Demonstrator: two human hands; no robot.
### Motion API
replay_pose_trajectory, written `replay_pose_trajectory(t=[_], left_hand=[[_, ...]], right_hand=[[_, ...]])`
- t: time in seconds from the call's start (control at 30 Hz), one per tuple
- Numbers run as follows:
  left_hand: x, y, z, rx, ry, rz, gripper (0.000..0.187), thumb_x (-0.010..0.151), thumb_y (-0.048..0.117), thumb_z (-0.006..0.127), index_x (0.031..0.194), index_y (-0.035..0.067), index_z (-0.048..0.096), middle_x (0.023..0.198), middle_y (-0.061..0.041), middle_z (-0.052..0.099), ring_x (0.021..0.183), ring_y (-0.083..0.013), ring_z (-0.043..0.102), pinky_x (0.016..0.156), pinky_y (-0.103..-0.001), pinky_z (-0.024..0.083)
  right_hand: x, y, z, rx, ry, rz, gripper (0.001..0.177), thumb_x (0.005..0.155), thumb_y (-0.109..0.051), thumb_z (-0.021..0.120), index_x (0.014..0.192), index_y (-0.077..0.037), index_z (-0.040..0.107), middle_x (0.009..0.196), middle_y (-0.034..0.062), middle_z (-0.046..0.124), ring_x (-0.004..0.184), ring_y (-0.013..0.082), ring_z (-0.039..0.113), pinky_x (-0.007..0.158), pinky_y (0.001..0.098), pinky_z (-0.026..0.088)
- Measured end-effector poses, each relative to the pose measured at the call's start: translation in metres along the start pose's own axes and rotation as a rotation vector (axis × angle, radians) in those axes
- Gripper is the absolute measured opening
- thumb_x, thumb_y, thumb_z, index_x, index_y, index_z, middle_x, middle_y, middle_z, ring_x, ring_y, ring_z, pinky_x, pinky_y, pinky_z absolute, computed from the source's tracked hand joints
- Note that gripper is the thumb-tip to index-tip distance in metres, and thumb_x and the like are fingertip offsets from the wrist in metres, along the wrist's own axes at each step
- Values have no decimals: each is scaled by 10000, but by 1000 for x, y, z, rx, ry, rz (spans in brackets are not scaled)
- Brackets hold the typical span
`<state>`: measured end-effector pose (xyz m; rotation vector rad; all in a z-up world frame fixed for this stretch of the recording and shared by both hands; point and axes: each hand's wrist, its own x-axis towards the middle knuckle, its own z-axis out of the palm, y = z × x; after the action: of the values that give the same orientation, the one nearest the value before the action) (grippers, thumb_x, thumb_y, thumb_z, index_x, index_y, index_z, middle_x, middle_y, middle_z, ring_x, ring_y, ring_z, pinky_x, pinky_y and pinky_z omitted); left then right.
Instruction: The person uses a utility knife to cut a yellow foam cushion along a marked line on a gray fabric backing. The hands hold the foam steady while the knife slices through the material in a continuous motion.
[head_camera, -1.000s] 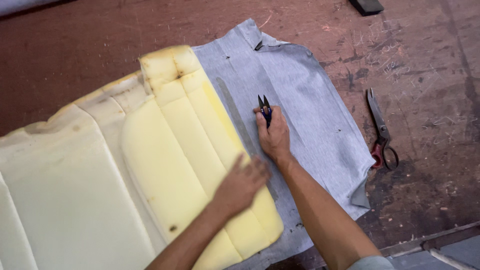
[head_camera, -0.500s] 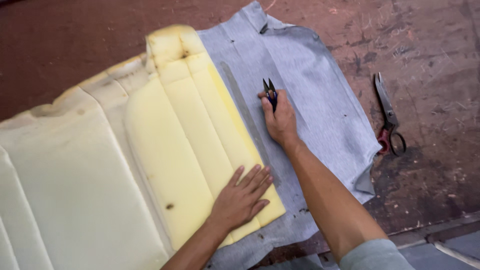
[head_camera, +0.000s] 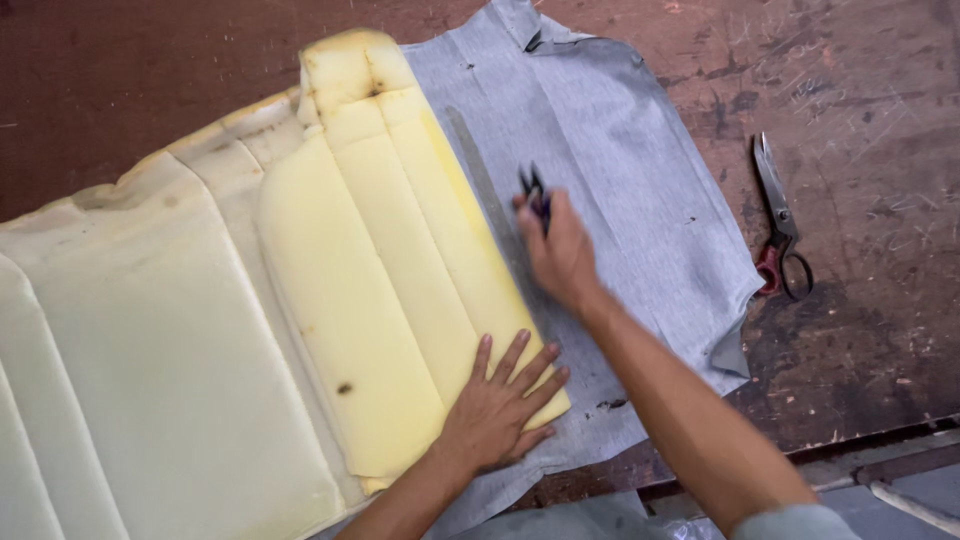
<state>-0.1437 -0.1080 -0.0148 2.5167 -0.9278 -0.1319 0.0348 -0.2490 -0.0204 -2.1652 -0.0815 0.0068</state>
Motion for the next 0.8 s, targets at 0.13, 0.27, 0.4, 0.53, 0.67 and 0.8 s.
replay_pose_trajectory(t=[0.13, 0.27, 0.4, 0.53, 0.67, 0.8], left_hand=[[-1, -9, 4, 36, -7, -9, 639, 909, 448, 638, 1460, 138, 541, 1580, -87, 415, 1508, -350, 305, 1180, -688, 180], [-11, -15, 10, 75, 70, 28, 523, 969, 375, 605, 1437, 142, 573, 1587, -31, 446, 1505, -297, 338, 1189, -633, 225], [-23, -10, 8, 36, 47, -2, 550, 957, 375, 610, 1442, 123, 551, 1585, -43, 438, 1491, -302, 333, 1185, -627, 225], [-14, -6, -1, 37, -2, -1, 653, 873, 361, 654, 1470, 135, 518, 1575, -77, 419, 1489, -334, 297, 1162, -655, 215], [-15, 0, 0, 45, 95, 29, 574, 872, 329, 669, 1434, 296, 558, 1561, -85, 420, 1472, -364, 296, 1130, -701, 216], [-16, -1, 10, 81, 60, 71, 563, 856, 301, 668, 1412, 275, 580, 1573, -54, 450, 1484, -293, 336, 1140, -710, 221]], right_hand=[[-47, 9, 11, -61, 73, -285, 327, 1032, -174, 562, 1305, 6, 547, 1278, 155, 698, 1172, 399, 630, 1041, 473, 461], [-52, 25, 13, -25, 75, -266, 315, 1046, -181, 565, 1300, 5, 548, 1297, 126, 702, 1210, 401, 626, 1051, 467, 466], [-57, 20, 15, -55, 67, -248, 302, 1039, -194, 576, 1288, -23, 584, 1261, 146, 704, 1159, 399, 643, 1021, 463, 484], [-50, 6, 0, 99, 24, -116, 276, 1030, -245, 593, 1213, -39, 595, 1145, 124, 747, 1041, 312, 721, 893, 410, 540], [-76, 5, -20, 84, -4, 188, 277, 1024, -274, 665, 1086, -9, 619, 849, 145, 702, 780, 253, 646, 719, 382, 538], [-145, 10, -46, 61, -11, 260, 282, 969, -247, 675, 1128, -17, 640, 891, 109, 717, 804, 171, 658, 724, 335, 545]])
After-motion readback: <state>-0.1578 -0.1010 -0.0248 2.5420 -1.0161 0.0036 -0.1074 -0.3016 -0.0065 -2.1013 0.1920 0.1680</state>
